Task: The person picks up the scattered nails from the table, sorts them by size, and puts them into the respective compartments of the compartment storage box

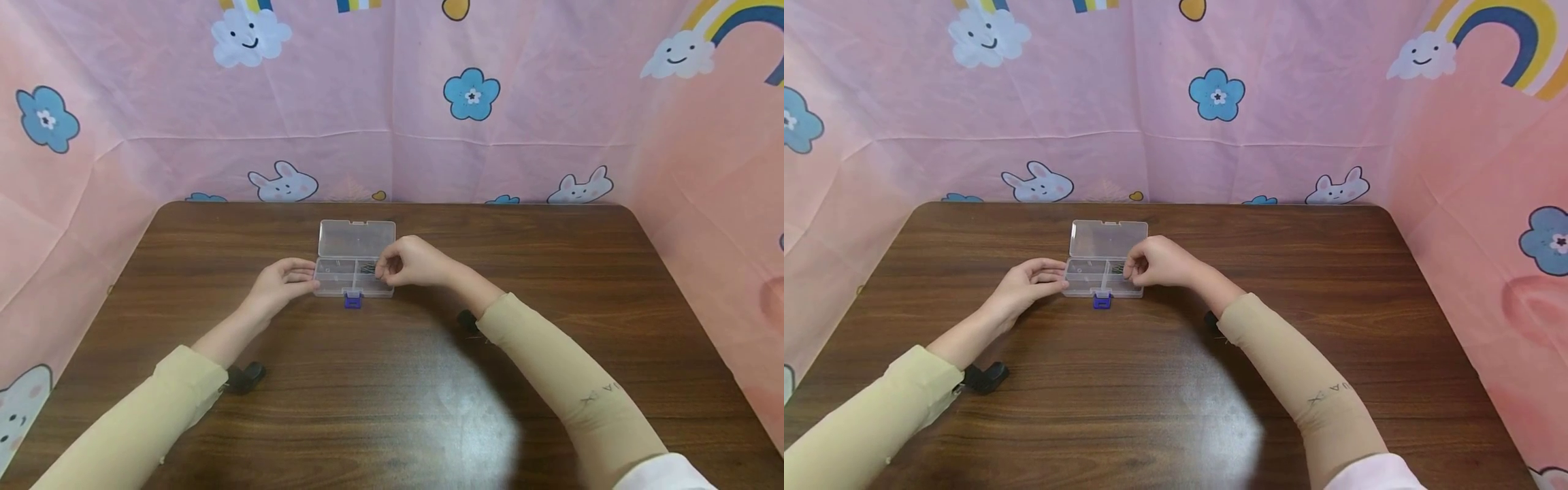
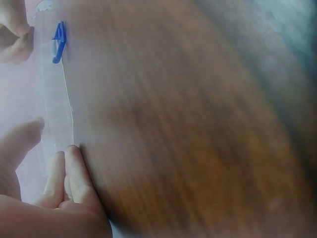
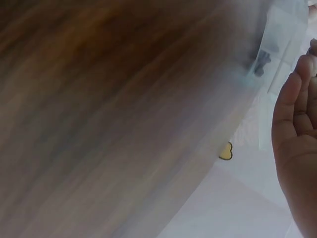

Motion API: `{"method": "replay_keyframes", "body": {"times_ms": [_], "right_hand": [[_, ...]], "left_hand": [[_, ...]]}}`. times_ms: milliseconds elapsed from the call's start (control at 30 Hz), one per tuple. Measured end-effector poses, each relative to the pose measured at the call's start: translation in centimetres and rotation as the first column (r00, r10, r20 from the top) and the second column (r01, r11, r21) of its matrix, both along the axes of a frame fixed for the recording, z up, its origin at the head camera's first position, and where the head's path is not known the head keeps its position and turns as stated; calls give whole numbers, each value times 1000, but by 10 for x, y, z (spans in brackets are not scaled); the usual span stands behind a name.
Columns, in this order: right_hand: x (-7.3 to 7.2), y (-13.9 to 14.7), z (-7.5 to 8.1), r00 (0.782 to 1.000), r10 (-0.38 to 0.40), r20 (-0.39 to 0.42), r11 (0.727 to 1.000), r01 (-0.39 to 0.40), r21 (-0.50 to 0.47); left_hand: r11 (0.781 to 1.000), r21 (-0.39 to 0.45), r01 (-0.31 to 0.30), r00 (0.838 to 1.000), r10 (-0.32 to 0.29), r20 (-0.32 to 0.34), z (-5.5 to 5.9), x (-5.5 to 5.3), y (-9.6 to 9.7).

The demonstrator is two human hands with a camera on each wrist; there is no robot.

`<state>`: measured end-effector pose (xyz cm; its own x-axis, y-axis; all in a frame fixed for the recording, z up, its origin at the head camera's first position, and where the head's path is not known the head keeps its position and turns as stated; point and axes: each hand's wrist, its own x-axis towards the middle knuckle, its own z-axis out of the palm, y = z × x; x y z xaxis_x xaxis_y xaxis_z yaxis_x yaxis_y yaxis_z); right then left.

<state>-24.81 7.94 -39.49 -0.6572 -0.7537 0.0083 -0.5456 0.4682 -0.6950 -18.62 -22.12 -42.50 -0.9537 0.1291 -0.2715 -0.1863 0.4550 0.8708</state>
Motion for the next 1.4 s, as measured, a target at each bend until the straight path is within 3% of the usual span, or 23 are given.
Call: {"method": "replay_keyframes", "body": {"times_ms": [633, 1000, 1400], "right_hand": [[2, -13, -1, 996, -3, -87, 995, 11, 94], [2, -3, -5, 999, 19, -34, 1000, -19, 3], [13, 33, 13, 1000, 13, -20, 1000, -14, -24]], "left_hand": [[1000, 3, 2, 1000, -2, 5, 0, -2, -1], [1000, -7, 4, 1000, -4, 2, -2, -2, -1], [1000, -5, -8, 1000, 8, 8, -1, 2, 0]]}}
